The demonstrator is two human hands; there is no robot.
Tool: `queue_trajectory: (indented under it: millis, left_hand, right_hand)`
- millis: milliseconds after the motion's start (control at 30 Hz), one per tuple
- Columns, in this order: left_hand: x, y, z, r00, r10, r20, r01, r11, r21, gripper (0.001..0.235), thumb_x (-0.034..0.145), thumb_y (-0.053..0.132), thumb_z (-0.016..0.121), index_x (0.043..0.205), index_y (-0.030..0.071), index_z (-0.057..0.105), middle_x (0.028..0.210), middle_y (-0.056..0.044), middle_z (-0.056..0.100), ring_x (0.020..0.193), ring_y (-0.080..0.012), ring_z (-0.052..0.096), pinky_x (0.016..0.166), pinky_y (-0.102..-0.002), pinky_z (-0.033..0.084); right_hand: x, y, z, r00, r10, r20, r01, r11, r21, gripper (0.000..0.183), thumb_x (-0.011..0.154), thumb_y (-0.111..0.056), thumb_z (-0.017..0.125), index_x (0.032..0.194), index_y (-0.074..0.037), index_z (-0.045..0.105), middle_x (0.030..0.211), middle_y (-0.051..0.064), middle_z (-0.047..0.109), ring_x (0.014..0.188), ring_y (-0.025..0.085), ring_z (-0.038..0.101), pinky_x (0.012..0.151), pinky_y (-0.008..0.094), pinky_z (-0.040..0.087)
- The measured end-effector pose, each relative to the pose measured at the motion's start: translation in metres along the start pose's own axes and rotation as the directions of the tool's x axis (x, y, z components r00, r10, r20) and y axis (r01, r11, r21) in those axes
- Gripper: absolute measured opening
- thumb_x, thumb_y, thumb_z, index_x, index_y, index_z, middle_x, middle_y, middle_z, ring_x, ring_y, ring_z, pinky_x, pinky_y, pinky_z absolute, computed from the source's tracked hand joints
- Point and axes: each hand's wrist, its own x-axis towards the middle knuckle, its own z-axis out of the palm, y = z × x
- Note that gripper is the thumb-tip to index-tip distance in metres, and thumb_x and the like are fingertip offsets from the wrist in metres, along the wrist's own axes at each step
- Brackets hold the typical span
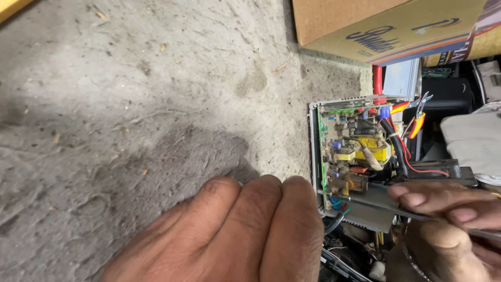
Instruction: The person disassembles a metal-cased electronic power supply, removes the circuit board, and uses a screwdriver to adjust components and connections. They reposition the unit and continue manipulating internal parts throughout the clip.
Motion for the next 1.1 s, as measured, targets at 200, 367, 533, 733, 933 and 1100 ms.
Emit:
queue_trajectory:
  millis: [200, 367, 533, 733, 933, 1100]
  left_hand:
    - [0.005, 0.002, -0.002, 0.990, -0.006, -0.137, 0.000, 0.999, -0.044, 0.030, 0.079, 0.014, 0.069, 0.106, 0.002, 0.070, 0.095, -0.014, 0.073, 0.087, -0.0227, 0.073, 0.067, -0.036, 0.059]
    - [0.002, 0.004, -0.006, 0.995, -0.023, -0.100, 0.011, 0.993, -0.115, 0.032, 0.082, 0.013, 0.069, 0.109, -0.004, 0.066, 0.091, -0.015, 0.070, 0.083, -0.0220, 0.071, 0.060, -0.038, 0.056]
    - [0.001, 0.005, -0.008, 0.999, -0.047, -0.014, 0.044, 0.988, -0.146, 0.037, 0.089, 0.022, 0.070, 0.116, -0.002, 0.062, 0.089, -0.016, 0.067, 0.080, -0.0299, 0.067, 0.057, -0.045, 0.052]
    - [0.036, 0.028, -0.024, 0.975, -0.072, 0.209, 0.050, 0.993, 0.109, 0.055, 0.086, 0.033, 0.074, 0.122, -0.005, 0.057, 0.087, -0.018, 0.068, 0.081, -0.0374, 0.068, 0.056, -0.051, 0.052]
    - [0.064, 0.088, -0.036, 0.863, -0.122, 0.490, -0.071, 0.932, 0.356, 0.038, 0.080, 0.009, 0.066, 0.116, 0.001, 0.054, 0.084, -0.015, 0.069, 0.084, -0.0338, 0.073, 0.068, -0.049, 0.057]
    - [0.115, 0.053, -0.008, 0.758, 0.651, 0.019, -0.638, 0.737, 0.223, 0.036, 0.077, 0.022, 0.080, 0.105, 0.007, 0.064, 0.089, -0.014, 0.073, 0.092, -0.0348, 0.073, 0.074, -0.045, 0.057]
  right_hand:
    - [-0.013, -0.004, -0.004, 0.951, 0.181, -0.250, -0.221, 0.965, -0.140, 0.024, 0.105, -0.013, 0.063, 0.123, -0.010, 0.047, 0.111, 0.018, 0.067, 0.108, 0.036, 0.068, 0.102, 0.060, 0.055]
    - [-0.001, 0.006, -0.051, 0.976, 0.045, 0.213, -0.043, 0.999, -0.017, 0.033, 0.101, -0.011, 0.067, 0.132, -0.009, 0.055, 0.121, 0.021, 0.069, 0.122, 0.037, 0.070, 0.108, 0.059, 0.055]
    - [0.001, 0.025, -0.057, 0.919, 0.378, 0.108, -0.325, 0.885, -0.334, 0.022, 0.097, 0.010, 0.044, 0.115, 0.015, 0.055, 0.129, 0.039, 0.059, 0.119, 0.051, 0.055, 0.097, 0.065, 0.038]
    - [0.001, 0.032, 0.034, 0.948, -0.213, -0.237, 0.221, 0.975, 0.007, 0.019, 0.110, 0.007, 0.072, 0.112, 0.001, 0.054, 0.102, 0.020, 0.069, 0.091, 0.028, 0.075, 0.093, 0.045, 0.063]
    - [0.029, 0.000, 0.060, 0.917, -0.204, -0.342, 0.190, 0.979, -0.075, 0.025, 0.096, 0.014, 0.074, 0.104, 0.010, 0.051, 0.089, 0.025, 0.065, 0.078, 0.031, 0.072, 0.078, 0.046, 0.064]
    - [0.029, -0.009, 0.058, 0.943, -0.244, -0.228, 0.258, 0.966, 0.031, 0.020, 0.106, 0.011, 0.072, 0.106, 0.010, 0.052, 0.093, 0.022, 0.067, 0.085, 0.029, 0.075, 0.088, 0.045, 0.066]
